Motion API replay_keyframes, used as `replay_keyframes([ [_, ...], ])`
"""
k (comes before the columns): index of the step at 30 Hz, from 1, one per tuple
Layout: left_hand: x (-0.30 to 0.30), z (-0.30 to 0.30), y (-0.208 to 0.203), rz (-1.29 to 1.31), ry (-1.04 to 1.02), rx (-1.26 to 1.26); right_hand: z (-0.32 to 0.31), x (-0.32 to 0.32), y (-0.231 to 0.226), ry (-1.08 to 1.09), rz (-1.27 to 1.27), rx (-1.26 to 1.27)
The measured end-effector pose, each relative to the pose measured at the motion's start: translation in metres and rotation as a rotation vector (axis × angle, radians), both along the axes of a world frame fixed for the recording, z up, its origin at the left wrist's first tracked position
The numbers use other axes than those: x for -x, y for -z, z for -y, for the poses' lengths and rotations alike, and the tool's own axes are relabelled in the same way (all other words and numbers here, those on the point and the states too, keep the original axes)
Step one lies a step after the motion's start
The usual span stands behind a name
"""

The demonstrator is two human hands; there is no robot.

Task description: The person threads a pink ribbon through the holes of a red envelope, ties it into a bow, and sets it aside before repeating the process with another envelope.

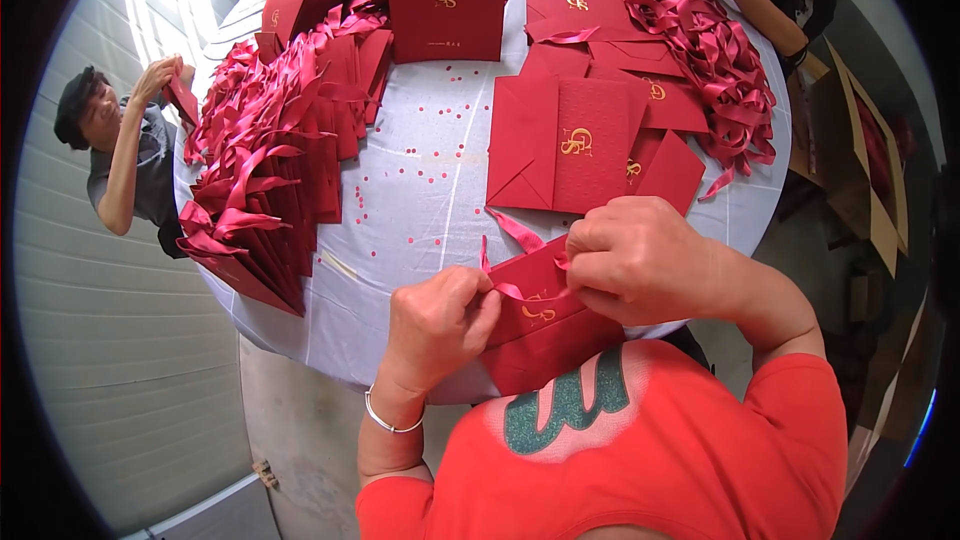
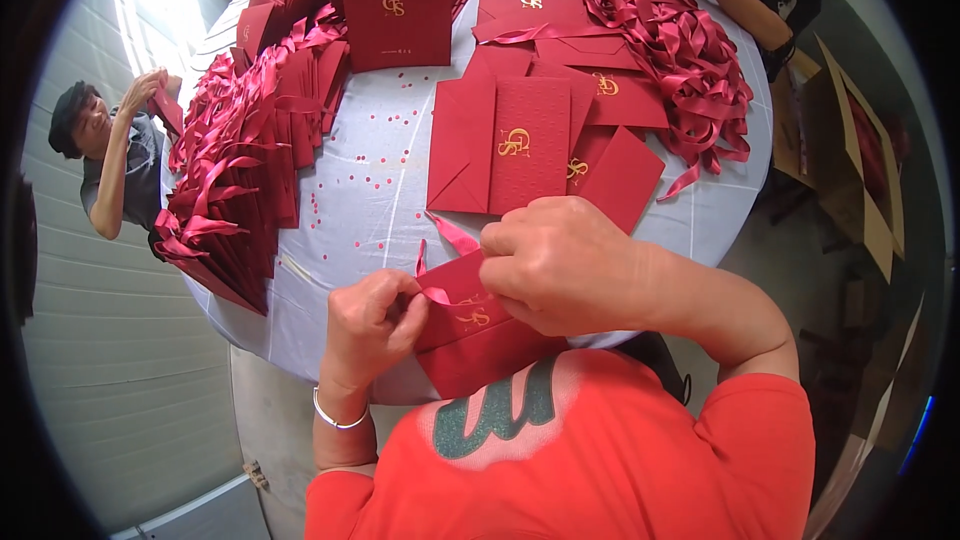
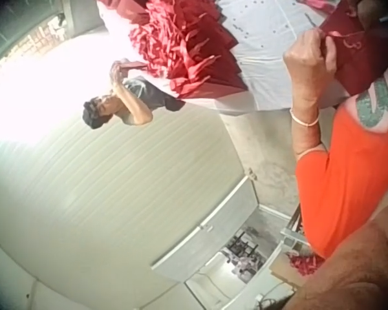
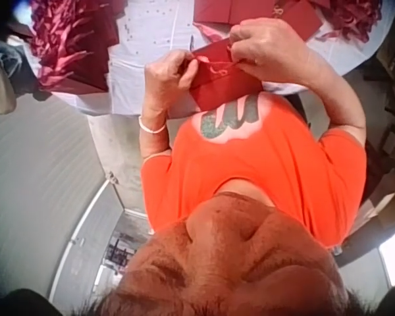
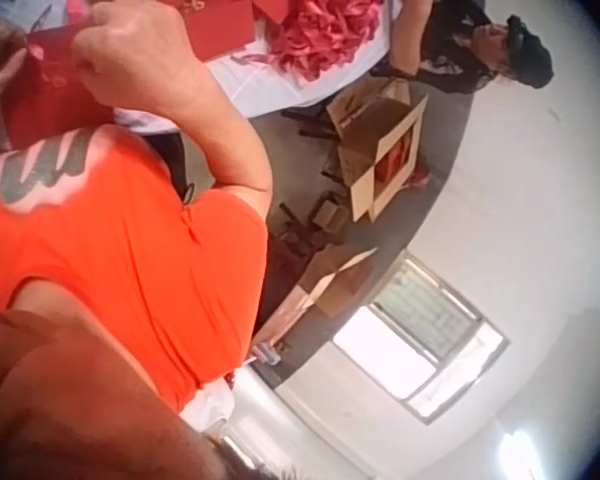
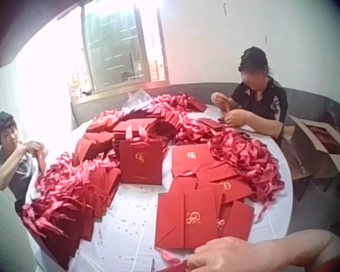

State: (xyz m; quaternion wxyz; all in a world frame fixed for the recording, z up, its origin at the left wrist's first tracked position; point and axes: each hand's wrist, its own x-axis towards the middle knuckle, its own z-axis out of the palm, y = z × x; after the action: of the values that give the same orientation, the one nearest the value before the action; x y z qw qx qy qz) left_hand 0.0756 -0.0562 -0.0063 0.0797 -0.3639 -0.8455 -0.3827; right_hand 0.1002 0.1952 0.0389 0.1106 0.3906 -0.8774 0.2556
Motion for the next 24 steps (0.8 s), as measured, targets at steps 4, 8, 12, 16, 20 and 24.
replay_keyframes([
  [4, -0.002, -0.001, 0.002, 0.008, -0.034, 0.001, 0.008, 0.004, 0.014, 0.169, -0.492, 0.067],
  [8, -0.006, -0.005, 0.003, 0.064, -0.109, 0.011, 0.018, 0.014, 0.027, 0.167, -0.538, 0.181],
  [12, -0.007, -0.005, 0.003, 0.039, -0.16, 0.075, 0.017, 0.014, 0.031, 0.024, -0.557, 0.214],
  [16, -0.006, -0.004, 0.008, 0.026, -0.192, 0.07, 0.015, 0.005, 0.025, -0.175, -0.143, 0.365],
  [20, -0.012, -0.003, 0.007, -0.065, -0.2, 0.046, 0.004, 0.012, 0.017, 0.203, 0.386, 0.56],
  [24, -0.018, -0.004, 0.001, -0.159, -0.173, 0.013, 0.002, 0.034, 0.011, 0.302, 0.675, 0.38],
])
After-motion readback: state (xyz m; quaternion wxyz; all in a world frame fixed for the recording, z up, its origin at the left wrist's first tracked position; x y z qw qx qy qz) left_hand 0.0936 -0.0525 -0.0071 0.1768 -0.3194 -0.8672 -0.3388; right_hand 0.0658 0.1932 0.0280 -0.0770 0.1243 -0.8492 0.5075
